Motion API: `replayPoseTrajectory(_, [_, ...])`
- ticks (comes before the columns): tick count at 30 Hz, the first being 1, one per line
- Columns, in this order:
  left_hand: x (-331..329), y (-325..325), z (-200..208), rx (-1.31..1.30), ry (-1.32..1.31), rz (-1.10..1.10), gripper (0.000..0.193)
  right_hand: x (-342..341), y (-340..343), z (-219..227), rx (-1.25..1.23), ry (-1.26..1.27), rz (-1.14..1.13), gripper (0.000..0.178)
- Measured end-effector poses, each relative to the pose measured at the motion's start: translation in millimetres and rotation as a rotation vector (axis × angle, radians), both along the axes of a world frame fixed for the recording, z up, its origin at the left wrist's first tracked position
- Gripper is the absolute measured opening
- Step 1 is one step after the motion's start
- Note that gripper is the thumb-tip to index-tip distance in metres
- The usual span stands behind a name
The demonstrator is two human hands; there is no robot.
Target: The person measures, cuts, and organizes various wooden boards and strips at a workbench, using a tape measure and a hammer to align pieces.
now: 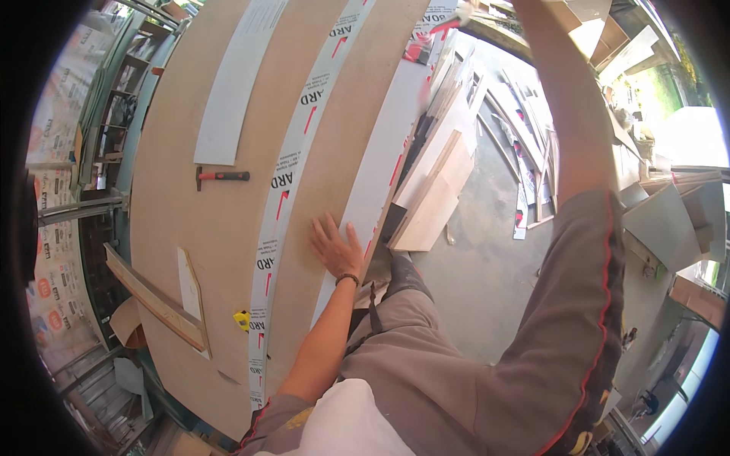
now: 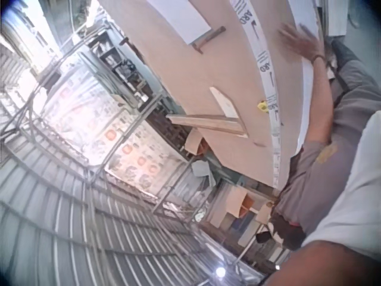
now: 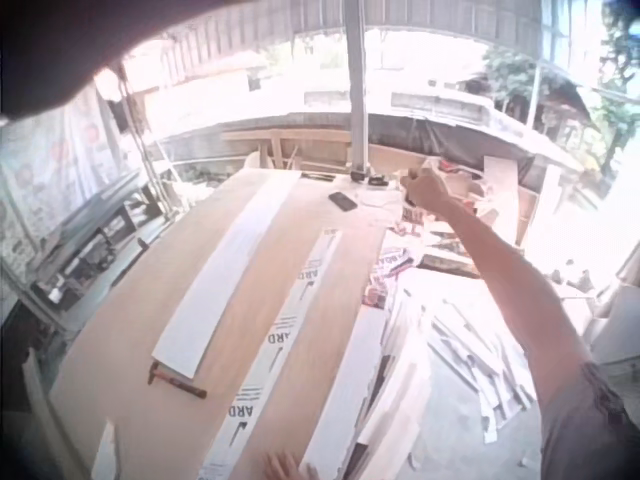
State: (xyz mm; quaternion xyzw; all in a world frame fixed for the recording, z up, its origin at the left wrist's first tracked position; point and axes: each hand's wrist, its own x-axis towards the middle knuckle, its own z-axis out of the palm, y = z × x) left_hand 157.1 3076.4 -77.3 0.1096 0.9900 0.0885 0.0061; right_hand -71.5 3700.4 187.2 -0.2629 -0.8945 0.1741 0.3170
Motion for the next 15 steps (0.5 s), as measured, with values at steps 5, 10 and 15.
replayPoseTrajectory(5, [-13.9,12.5,-23.0,0.079,-0.032,-0.182,0.066,33.8,-75.8,-136.7,-0.059,-0.087,0.262,0.023])
replayPoseTrajectory(10, [-73.2,110.4,-9.0,0.192,-0.010,-0.511,0.071,40.0,-154.2,-197.1,-0.256,-0.556,0.114,0.044])
replayPoseTrajectory(15, [-116.0,183.1,-8.9,0.187,0.017,-0.639,0.076,35.5,-153.6,-237.6,-0.047,-0.633,-0.008,0.037])
